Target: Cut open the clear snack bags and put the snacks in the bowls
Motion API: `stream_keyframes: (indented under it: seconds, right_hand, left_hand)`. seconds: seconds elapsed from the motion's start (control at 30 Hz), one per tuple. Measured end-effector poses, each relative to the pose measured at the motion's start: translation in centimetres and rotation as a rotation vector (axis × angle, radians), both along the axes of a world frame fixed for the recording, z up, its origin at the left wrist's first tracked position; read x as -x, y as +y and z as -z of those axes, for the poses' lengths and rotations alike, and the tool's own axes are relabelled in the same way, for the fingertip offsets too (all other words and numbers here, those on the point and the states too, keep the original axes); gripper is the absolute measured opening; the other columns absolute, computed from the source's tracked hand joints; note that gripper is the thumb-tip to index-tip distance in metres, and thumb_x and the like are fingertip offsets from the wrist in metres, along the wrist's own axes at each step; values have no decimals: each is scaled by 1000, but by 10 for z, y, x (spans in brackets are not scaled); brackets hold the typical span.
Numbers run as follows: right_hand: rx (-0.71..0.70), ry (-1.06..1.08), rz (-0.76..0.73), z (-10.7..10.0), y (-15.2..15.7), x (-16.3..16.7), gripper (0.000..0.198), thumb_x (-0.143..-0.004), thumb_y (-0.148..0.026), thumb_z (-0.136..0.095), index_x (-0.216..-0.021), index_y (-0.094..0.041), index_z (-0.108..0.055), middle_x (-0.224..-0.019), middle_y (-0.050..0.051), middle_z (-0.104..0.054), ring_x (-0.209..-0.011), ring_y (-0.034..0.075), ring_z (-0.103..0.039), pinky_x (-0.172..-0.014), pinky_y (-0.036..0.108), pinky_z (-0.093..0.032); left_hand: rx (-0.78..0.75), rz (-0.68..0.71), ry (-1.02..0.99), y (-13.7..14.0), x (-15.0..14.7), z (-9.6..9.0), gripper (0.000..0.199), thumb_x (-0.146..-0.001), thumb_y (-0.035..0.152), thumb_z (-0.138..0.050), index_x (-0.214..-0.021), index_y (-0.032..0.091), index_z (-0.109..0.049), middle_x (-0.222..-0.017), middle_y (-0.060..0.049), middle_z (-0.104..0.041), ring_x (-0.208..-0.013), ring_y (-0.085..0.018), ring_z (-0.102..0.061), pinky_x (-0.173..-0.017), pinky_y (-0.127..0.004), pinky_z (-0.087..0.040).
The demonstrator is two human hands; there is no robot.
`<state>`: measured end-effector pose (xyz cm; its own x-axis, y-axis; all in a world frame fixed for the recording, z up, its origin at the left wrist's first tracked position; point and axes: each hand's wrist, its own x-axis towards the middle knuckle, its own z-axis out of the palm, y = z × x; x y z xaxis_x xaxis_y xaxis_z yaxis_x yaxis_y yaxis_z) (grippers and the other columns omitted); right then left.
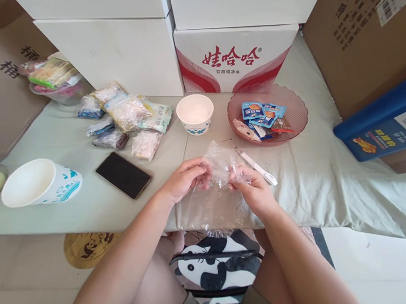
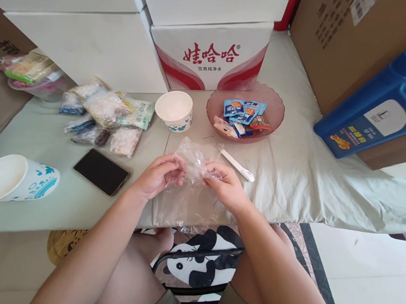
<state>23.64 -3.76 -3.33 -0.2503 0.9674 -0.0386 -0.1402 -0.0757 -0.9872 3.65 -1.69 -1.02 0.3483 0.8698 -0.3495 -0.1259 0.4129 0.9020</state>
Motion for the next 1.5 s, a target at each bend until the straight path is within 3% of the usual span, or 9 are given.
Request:
stream_keyframes:
  seconds: [0.27, 0.5, 0.6, 0.77, 0.9, 1.1, 1.27, 1.33, 1.5]
  right_hand:
    - [15, -52, -21, 2, 0, -2, 5, -72, -27, -65, -75, -22, -65, -75, -1, -57, -67, 13, -51, -66, 28, -43]
    - [123, 18, 28, 7, -2, -5, 26, -71, -27, -61, -98, -25, -63, -84, -1, -62, -68, 15, -58, -71, 32, -47]
    - [168, 137, -13, 6, -3, -5, 31, -73, -32, -59, -102, -25, -65, -85, 1, -63, -70, 18, -60, -70, 33, -49]
    - [149, 147, 3, 4, -1, -3, 37, -77, -56, -63, -73, -20, -68, -106, 8, -62, -70, 15, -56, -62, 31, -50]
    - [121, 99, 11, 6, -1, -1, 37, -77, -59, -69, -74, -22, -73, -102, 7, -62, -78, 17, -57, -61, 28, -49]
    - [79, -15, -38, 3, 0, -2, 65, -83, -75, -53, -51, -19, -64, -86, 9, -64, -69, 15, -55, -59, 29, -46]
    - [93, -86, 15, 2, 0, -3, 34, -77, -54, -71, -87, -22, -65, -79, 1, -64, -64, 14, -56, -56, 27, -45]
    - [171, -74, -36, 2, -2, -3, 36, -78, -47, -71, -102, -24, -59, -69, -3, -60, -57, 13, -53, -52, 25, -42]
    - [210, -75, -98, 4, -3, -2, 38, -76, -40, -70, -106, -24, -53, -67, -5, -56, -53, 12, -50, -50, 25, -38]
  left_hand:
    - [14, -34, -49, 3, -3, 7, 43, -72, 57, -71, -70, 15, -62, -59, 0, -62, -47, -11, -59, -47, -22, -41]
    - [39, -177, 7, 6, 0, 7, 63, -79, 74, -52, -54, 17, -59, -51, -3, -58, -44, -11, -54, -46, -24, -42]
    - [-45, -206, 74, 6, 1, 7, 51, -73, 63, -68, -55, 16, -60, -50, -1, -57, -44, -10, -52, -44, -23, -38]
    - [-42, -187, 88, 5, 3, 9, 48, -76, 61, -65, -60, 16, -63, -55, -2, -60, -47, -11, -54, -45, -23, -38]
    - [3, -159, 84, 5, 3, 10, 60, -78, 73, -56, -57, 16, -61, -55, -4, -61, -48, -12, -56, -46, -24, -39]
    - [-62, -145, 147, 3, 3, 10, 57, -71, 71, -66, -60, 16, -64, -57, -4, -63, -50, -13, -56, -47, -25, -39]
    - [-159, -100, 203, 2, 2, 8, 39, -69, 52, -78, -65, 16, -63, -56, 1, -58, -51, -9, -50, -51, -23, -37]
    - [-167, -78, 211, 2, 2, 8, 36, -69, 49, -78, -66, 17, -63, -55, 2, -57, -50, -9, -48, -52, -22, -36]
    - [-178, -79, 207, 2, 2, 9, 31, -68, 44, -78, -71, 16, -64, -60, 2, -59, -54, -9, -50, -55, -23, -38]
